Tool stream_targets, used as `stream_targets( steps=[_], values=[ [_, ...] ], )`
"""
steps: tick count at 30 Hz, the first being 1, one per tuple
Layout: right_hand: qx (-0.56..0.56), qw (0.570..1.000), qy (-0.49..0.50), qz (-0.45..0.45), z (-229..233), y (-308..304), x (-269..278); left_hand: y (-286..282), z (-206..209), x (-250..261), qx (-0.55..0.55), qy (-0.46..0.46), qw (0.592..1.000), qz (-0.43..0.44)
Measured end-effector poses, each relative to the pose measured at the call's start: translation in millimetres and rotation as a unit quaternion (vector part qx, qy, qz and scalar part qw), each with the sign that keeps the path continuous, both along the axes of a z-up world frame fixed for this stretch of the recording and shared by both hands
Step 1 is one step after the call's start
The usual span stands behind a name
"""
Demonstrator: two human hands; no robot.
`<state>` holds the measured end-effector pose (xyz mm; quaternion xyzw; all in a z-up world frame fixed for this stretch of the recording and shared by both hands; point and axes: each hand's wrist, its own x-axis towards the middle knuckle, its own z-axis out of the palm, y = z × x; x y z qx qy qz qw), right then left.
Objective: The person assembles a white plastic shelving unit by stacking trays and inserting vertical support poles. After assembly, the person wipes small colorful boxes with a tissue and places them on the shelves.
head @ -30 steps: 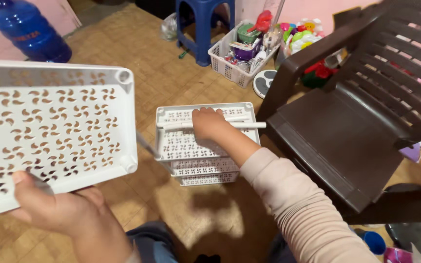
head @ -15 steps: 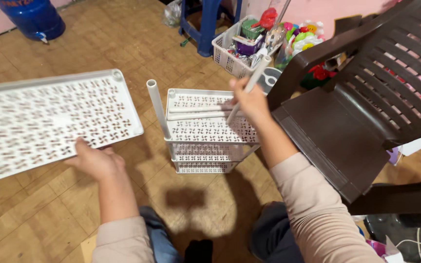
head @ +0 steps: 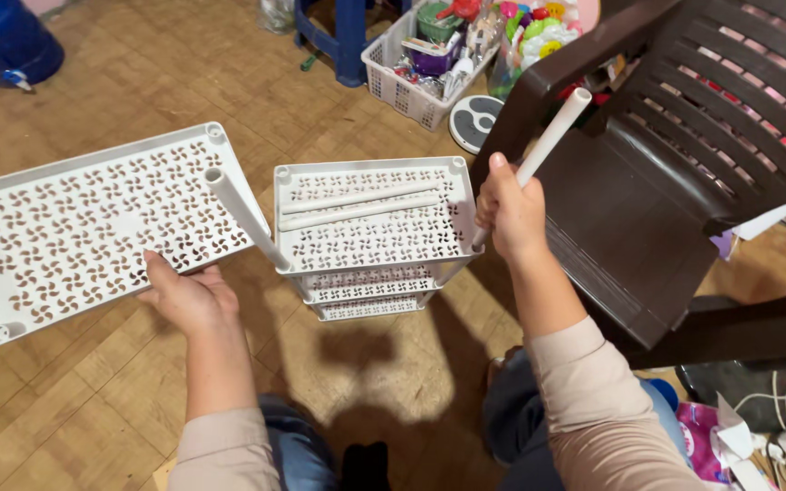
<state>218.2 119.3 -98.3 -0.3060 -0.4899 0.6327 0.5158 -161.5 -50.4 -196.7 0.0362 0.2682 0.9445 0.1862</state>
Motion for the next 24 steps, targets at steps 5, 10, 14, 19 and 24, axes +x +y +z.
stream_targets(
  steps=[5,10,14,19,24],
  values=[
    [0.001,1.000,0.006,-0.022,-11,-12,3,14,4,12,0.044,0.003,0.999,-0.011],
    [0.000,0.999,0.006,-0.032,-17,-7,4,23,5,20,0.031,-0.025,0.999,-0.003],
    [0.034,0.997,-0.019,-0.068,-26,-5,1,24,6,23,0.037,-0.018,0.999,-0.007],
    [0.077,0.991,-0.079,-0.078,-44,-11,3,20,7,31,0.036,-0.013,0.999,-0.019],
    [0.079,0.990,-0.079,-0.081,-55,-5,6,18,7,34,0.060,0.003,0.998,-0.034]
  ],
)
